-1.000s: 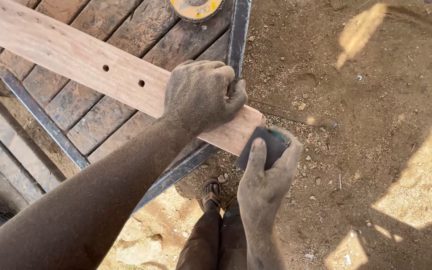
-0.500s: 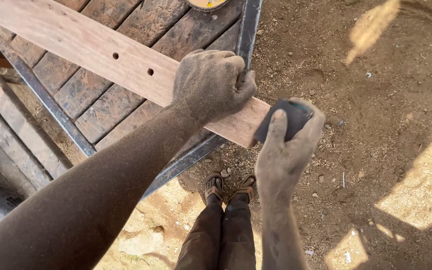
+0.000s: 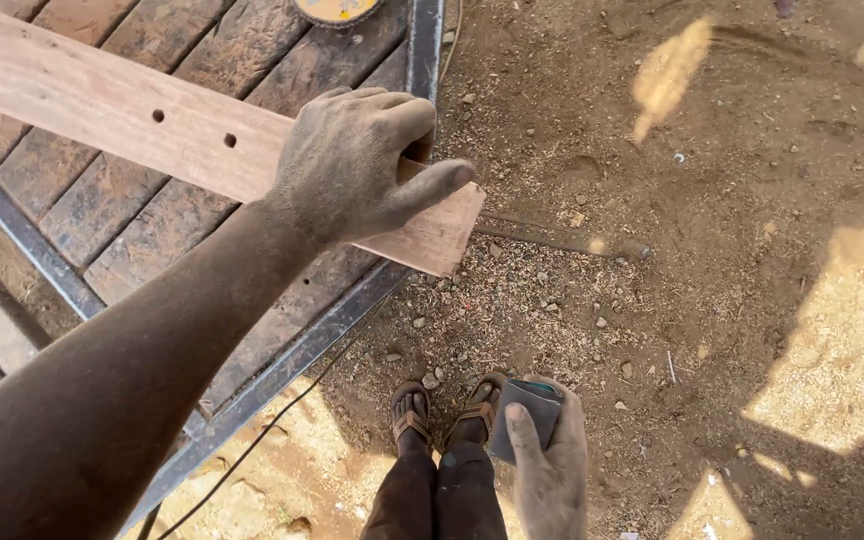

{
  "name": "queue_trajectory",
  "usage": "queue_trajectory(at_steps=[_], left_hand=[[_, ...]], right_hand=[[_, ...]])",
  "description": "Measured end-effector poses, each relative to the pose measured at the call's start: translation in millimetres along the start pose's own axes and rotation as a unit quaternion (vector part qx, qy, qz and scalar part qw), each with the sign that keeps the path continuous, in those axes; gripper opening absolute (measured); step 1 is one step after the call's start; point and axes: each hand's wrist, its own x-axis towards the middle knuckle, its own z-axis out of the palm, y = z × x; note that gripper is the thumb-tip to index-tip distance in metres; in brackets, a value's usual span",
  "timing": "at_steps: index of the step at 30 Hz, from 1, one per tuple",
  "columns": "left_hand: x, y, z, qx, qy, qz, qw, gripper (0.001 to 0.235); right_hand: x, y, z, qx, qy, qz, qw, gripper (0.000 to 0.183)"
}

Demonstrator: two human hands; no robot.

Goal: Sanding the edges and corners of a wooden beam using a piece of sandpaper to smooth the surface.

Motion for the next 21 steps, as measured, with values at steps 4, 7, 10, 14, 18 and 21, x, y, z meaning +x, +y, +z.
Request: queue_trajectory(at_steps=[4,7,10,14,18,21], left_hand=[[-20.6,17.2,-2.7,0.057,-0.026,0.099,0.993,0.083],[-34.0,23.7,-4.3,0.155,-0.027,0.097,0.983,0.131],[-26.2,25.4,-11.2,0.162,-0.053,0.092,0.981,0.124],[11.3,39.2,-37.3,0.06,-0.307,0.045,0.949,0.119],[41.3,51.4,-52.0,0.018,-0.44,-0.118,0.89,0.117],[41.2,35.5,-41.5,0.025,-0.377,-0.07,0.923,0.093]], right_hand=[[8.8,40.6,-50.2,0.083,0.055,0.052,0.994,0.059],[15.3,75.7,-76.3,0.035,0.097,0.032,0.994,0.054],[16.1,83.6,-82.8,0.08,0.105,0.0,0.991,0.043],[6.3,61.6,-67.7,0.072,0.074,0.01,0.995,0.052],[10.8,71.2,-41.3,0.127,0.037,-0.019,0.991,0.044],[-6.6,40.9,-27.3,0.071,0.05,0.045,0.995,0.045]])
